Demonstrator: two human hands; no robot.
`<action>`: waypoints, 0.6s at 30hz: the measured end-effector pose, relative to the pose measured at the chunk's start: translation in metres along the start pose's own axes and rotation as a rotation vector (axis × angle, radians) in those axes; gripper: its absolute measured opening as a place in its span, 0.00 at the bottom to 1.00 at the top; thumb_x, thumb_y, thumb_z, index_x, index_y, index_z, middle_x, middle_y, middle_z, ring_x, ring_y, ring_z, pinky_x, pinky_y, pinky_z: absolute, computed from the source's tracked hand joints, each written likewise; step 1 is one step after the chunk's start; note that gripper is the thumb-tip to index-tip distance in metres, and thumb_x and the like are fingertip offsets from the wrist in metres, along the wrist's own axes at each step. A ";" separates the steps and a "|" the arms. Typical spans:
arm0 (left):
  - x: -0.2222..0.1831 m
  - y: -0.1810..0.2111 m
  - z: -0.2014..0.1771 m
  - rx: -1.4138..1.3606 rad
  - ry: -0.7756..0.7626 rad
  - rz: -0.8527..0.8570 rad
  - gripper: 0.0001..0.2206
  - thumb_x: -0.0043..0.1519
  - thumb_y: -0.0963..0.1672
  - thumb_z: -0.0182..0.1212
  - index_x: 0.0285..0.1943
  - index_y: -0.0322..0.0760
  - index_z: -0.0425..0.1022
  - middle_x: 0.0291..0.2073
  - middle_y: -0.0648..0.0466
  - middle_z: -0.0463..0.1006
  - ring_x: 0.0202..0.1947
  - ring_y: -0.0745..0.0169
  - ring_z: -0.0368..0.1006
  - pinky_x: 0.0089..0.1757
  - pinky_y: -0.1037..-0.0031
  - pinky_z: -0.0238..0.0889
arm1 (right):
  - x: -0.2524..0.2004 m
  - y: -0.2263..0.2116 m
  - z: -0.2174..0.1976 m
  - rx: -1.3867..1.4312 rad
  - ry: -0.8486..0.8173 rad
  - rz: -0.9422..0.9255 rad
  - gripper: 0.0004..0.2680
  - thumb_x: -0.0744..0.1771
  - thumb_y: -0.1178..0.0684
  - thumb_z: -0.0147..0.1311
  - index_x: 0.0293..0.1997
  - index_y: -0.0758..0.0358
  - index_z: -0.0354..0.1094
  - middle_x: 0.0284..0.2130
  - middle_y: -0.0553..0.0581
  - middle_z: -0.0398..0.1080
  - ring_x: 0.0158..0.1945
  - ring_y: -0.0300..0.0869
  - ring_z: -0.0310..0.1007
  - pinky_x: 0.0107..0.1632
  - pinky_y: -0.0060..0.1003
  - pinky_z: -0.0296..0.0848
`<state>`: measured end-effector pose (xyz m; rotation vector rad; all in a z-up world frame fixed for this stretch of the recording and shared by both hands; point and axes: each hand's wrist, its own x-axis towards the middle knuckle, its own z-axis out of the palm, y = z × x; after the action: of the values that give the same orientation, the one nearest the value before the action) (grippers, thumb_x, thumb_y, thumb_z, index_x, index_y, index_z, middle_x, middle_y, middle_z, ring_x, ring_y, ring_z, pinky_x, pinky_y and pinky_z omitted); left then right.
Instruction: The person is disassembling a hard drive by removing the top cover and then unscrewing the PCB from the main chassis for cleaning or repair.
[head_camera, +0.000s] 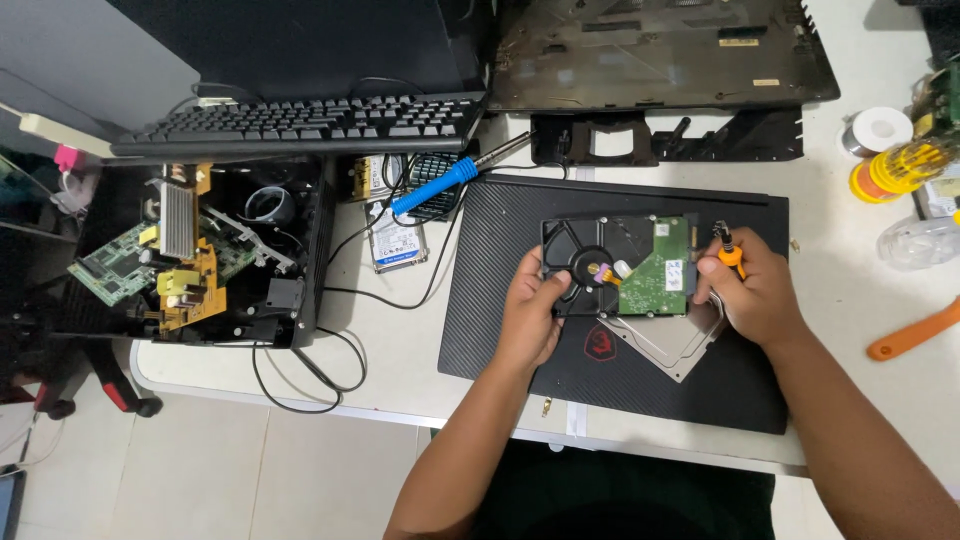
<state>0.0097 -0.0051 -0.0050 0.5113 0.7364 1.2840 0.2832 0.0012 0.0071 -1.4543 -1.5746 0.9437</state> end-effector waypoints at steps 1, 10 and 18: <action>0.001 -0.001 -0.001 -0.043 0.027 0.031 0.20 0.63 0.36 0.56 0.66 0.34 0.67 0.50 0.47 0.78 0.44 0.59 0.76 0.44 0.69 0.76 | 0.000 -0.001 0.002 -0.034 0.036 -0.036 0.04 0.71 0.54 0.50 0.43 0.62 0.63 0.21 0.52 0.74 0.39 0.41 0.76 0.49 0.36 0.71; 0.019 -0.017 -0.045 -0.469 0.255 0.190 0.20 0.59 0.34 0.54 0.61 0.36 0.72 0.51 0.42 0.81 0.48 0.45 0.79 0.50 0.55 0.75 | 0.015 0.011 0.015 -0.651 0.263 -0.587 0.11 0.64 0.53 0.65 0.50 0.57 0.77 0.38 0.55 0.75 0.46 0.49 0.79 0.50 0.38 0.77; -0.034 0.012 0.008 -0.561 0.355 0.199 0.21 0.56 0.33 0.54 0.57 0.39 0.75 0.47 0.48 0.82 0.46 0.48 0.80 0.50 0.58 0.76 | 0.011 -0.030 0.011 -0.991 0.327 -0.808 0.15 0.69 0.39 0.52 0.57 0.55 0.74 0.47 0.54 0.73 0.55 0.51 0.75 0.54 0.42 0.74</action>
<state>0.0045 -0.0349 0.0158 -0.1070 0.5850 1.7145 0.2596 0.0100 0.0305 -1.2215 -2.1899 -0.6029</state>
